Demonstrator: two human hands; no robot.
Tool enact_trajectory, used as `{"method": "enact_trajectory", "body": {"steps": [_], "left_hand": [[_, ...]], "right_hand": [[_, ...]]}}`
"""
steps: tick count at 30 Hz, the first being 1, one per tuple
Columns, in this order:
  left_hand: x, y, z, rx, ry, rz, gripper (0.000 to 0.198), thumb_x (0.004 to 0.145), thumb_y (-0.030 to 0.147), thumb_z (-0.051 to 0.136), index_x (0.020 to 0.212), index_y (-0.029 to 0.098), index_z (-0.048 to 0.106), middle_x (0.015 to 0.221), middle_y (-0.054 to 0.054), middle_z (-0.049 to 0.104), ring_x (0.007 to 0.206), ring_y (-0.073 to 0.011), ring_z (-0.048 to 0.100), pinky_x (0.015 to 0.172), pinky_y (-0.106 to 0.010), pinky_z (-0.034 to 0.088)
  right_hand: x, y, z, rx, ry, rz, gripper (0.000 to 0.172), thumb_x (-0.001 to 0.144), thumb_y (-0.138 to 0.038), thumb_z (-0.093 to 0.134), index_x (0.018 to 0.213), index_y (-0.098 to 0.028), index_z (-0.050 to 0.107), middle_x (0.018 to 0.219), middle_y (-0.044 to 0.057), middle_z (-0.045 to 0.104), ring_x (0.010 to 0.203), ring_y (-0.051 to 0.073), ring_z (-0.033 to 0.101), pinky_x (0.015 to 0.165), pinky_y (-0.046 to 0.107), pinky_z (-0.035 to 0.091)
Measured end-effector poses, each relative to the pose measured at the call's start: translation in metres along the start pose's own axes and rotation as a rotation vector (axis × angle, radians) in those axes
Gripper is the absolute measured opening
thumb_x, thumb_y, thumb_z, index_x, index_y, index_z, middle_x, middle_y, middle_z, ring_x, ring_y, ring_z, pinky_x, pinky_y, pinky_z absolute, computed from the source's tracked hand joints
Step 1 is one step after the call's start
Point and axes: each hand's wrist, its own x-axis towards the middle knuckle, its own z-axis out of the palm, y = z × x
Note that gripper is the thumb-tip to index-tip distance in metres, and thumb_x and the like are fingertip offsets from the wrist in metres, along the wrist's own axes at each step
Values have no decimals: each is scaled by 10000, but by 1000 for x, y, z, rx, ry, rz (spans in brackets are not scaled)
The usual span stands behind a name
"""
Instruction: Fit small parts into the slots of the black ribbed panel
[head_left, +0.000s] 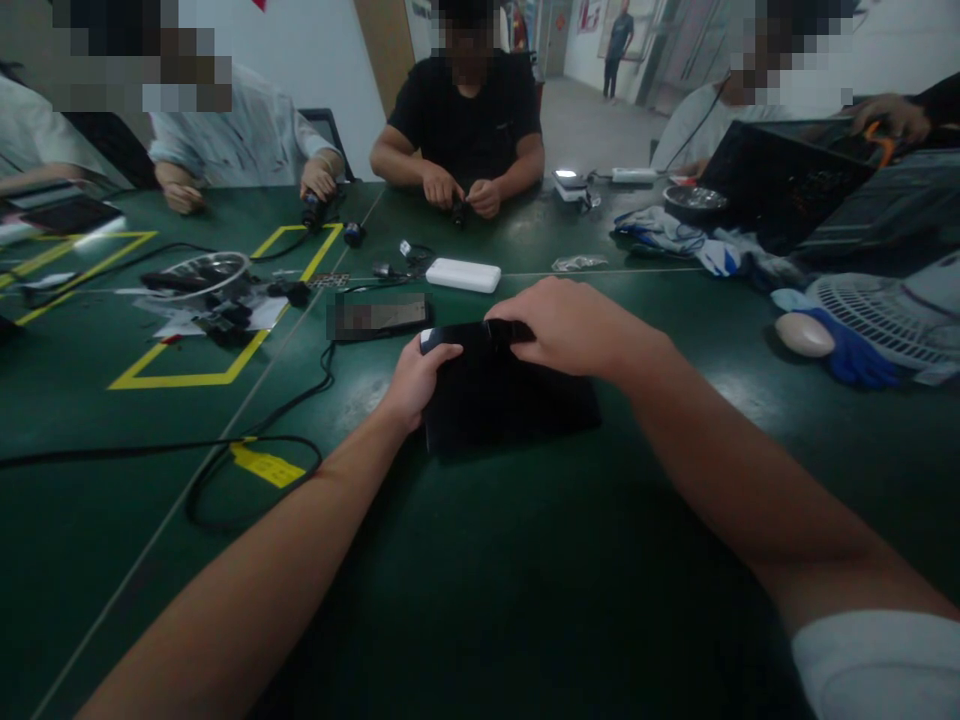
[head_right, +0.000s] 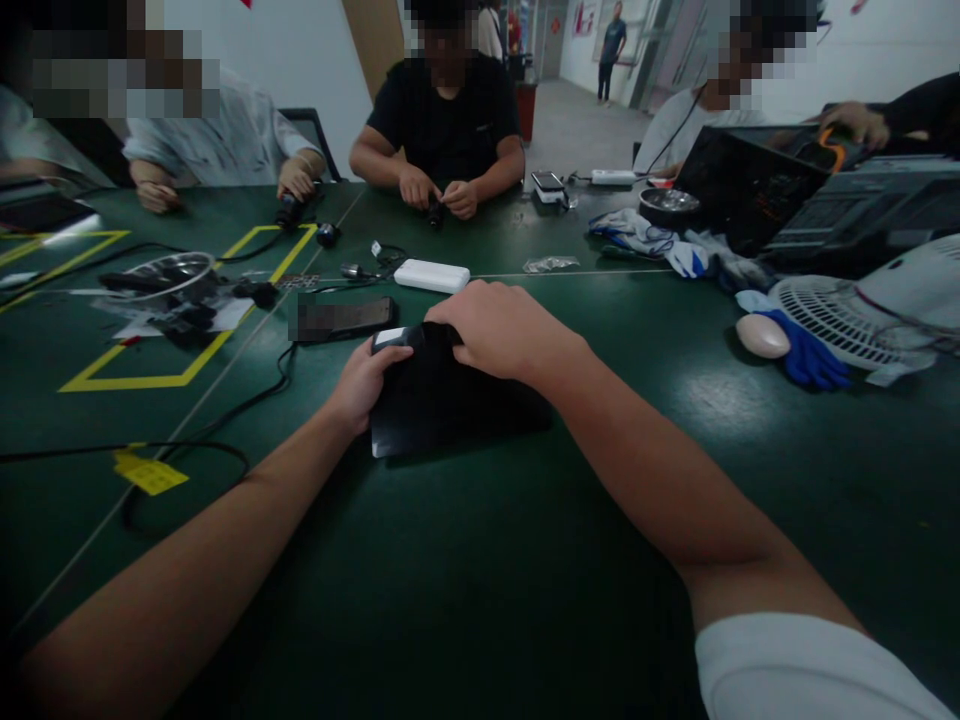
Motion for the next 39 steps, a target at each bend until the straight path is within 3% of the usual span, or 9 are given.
{"method": "enact_trajectory", "body": {"steps": [7, 11, 14, 17, 20, 23, 27, 32, 39], "left_hand": [[0, -1, -1, 28, -4, 6, 390, 623, 322, 773, 968, 189, 653, 847, -40, 691, 784, -255, 665, 731, -366, 533], [0, -2, -2, 38, 10, 0, 395, 624, 325, 773, 976, 191, 655, 823, -29, 687, 762, -249, 662, 714, -358, 529], [0, -2, -3, 35, 11, 6, 406, 633, 326, 773, 999, 191, 662, 835, -26, 697, 777, -249, 669, 713, -353, 533], [0, -2, -3, 30, 4, 36, 402, 639, 324, 776, 1000, 187, 664, 852, -25, 706, 802, -242, 674, 739, -343, 531], [-1, -2, -3, 23, -4, 52, 394, 633, 324, 782, 982, 184, 664, 839, -19, 705, 803, -238, 675, 755, -341, 531], [-2, -1, -1, 8, -8, 42, 393, 626, 331, 781, 970, 192, 653, 828, -14, 701, 801, -246, 679, 777, -366, 545], [-3, -1, 1, -8, 4, 28, 399, 620, 328, 778, 971, 195, 646, 828, -18, 695, 782, -242, 670, 779, -381, 548], [-1, -2, 0, 10, 4, 6, 388, 626, 315, 769, 976, 201, 647, 813, -13, 682, 742, -238, 659, 746, -384, 545], [-3, -1, -1, 2, -5, 22, 400, 623, 320, 776, 985, 199, 656, 850, -22, 700, 805, -250, 677, 752, -377, 557]], "right_hand": [[6, 3, 5, 56, -24, 5, 183, 887, -225, 629, 1046, -240, 717, 1029, 56, 741, 941, 226, 651, 795, 333, 419], [5, 3, 6, 57, -39, 17, 229, 907, -224, 601, 1121, -230, 682, 1092, 77, 731, 973, 232, 654, 790, 328, 412], [5, 1, 6, 43, -27, 54, 292, 931, -378, 624, 1182, -234, 667, 1117, 94, 724, 973, 246, 651, 786, 330, 421], [5, -3, 6, 36, 28, 121, 493, 933, -626, 563, 1197, -225, 674, 1127, 119, 718, 975, 272, 643, 813, 362, 437], [4, -6, 5, 54, 43, 210, 612, 962, -707, 422, 1161, -198, 697, 1046, 129, 721, 929, 273, 638, 833, 393, 440], [3, -8, 3, 98, 73, 233, 511, 967, -627, 460, 1055, -200, 725, 957, 101, 712, 870, 241, 614, 832, 380, 428], [0, -3, -7, 164, 176, 142, 306, 865, -477, 643, 949, -197, 731, 932, 68, 674, 866, 219, 567, 817, 358, 409], [-3, 11, -13, 238, 197, 3, 261, 766, -353, 730, 984, -218, 772, 1124, 65, 600, 1009, 236, 547, 924, 386, 410], [1, 11, -10, 293, 304, 59, 209, 839, -392, 687, 872, -196, 753, 1069, 77, 613, 1007, 248, 572, 936, 414, 417]]}}
